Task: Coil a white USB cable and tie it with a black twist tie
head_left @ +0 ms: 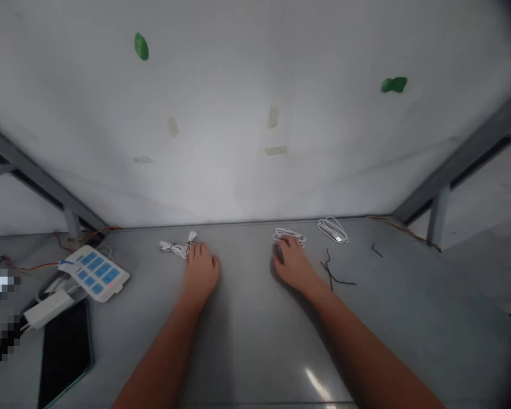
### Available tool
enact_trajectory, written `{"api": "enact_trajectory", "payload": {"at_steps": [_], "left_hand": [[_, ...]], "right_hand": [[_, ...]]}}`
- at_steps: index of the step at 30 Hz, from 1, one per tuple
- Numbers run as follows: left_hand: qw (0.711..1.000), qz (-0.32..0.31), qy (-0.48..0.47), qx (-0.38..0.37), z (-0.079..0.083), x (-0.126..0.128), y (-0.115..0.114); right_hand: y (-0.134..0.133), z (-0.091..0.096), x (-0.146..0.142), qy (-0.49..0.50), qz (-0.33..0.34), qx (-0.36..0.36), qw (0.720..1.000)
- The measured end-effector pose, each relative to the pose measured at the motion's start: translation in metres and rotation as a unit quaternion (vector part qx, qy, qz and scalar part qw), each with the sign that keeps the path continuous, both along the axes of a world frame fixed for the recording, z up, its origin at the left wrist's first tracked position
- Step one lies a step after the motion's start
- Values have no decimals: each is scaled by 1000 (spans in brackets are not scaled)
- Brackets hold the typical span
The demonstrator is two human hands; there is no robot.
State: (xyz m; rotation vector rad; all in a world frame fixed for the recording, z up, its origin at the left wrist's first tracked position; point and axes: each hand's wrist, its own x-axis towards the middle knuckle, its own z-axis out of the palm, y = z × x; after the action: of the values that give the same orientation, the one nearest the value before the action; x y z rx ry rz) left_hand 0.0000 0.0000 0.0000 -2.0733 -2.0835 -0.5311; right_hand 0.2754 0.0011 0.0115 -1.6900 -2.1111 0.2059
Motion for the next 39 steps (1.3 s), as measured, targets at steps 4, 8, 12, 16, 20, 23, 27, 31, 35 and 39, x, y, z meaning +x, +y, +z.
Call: {"api": "enact_trajectory", "payload": {"at_steps": [4, 8, 12, 16, 20, 23, 27, 31, 35, 39], "left_hand": [[999, 42, 1, 24, 5, -4, 1], [995, -52, -78, 28, 10, 15, -3], [984, -75, -157, -29, 12, 31, -12], [983, -83, -150, -60, 12, 28, -18], [971, -126, -176, -101, 11, 27, -21], [963, -150, -193, -111, 10, 34, -22], [953, -143, -234, -126, 13, 41, -23], [921, -138, -318, -177, 17, 44, -23], [902, -144, -371, -170, 14, 46, -23], [884, -139, -412, -168, 11, 47, -23]], "right_hand": [[-24, 12, -20, 121, 173, -15, 977], [-30, 17, -25, 200, 160, -2, 967], [-16, 7, -17, 144, 63, -4, 988], [-11, 0, -19, 95, 58, -22, 994], [-18, 4, -31, 89, 77, -48, 992], [-20, 5, -35, 103, 93, -60, 988], [-16, 0, -33, 152, 100, -66, 981], [-11, -7, -31, 214, 88, -65, 971], [-12, -7, -31, 283, 95, -91, 950], [-17, -3, -35, 322, 125, -125, 930]]}}
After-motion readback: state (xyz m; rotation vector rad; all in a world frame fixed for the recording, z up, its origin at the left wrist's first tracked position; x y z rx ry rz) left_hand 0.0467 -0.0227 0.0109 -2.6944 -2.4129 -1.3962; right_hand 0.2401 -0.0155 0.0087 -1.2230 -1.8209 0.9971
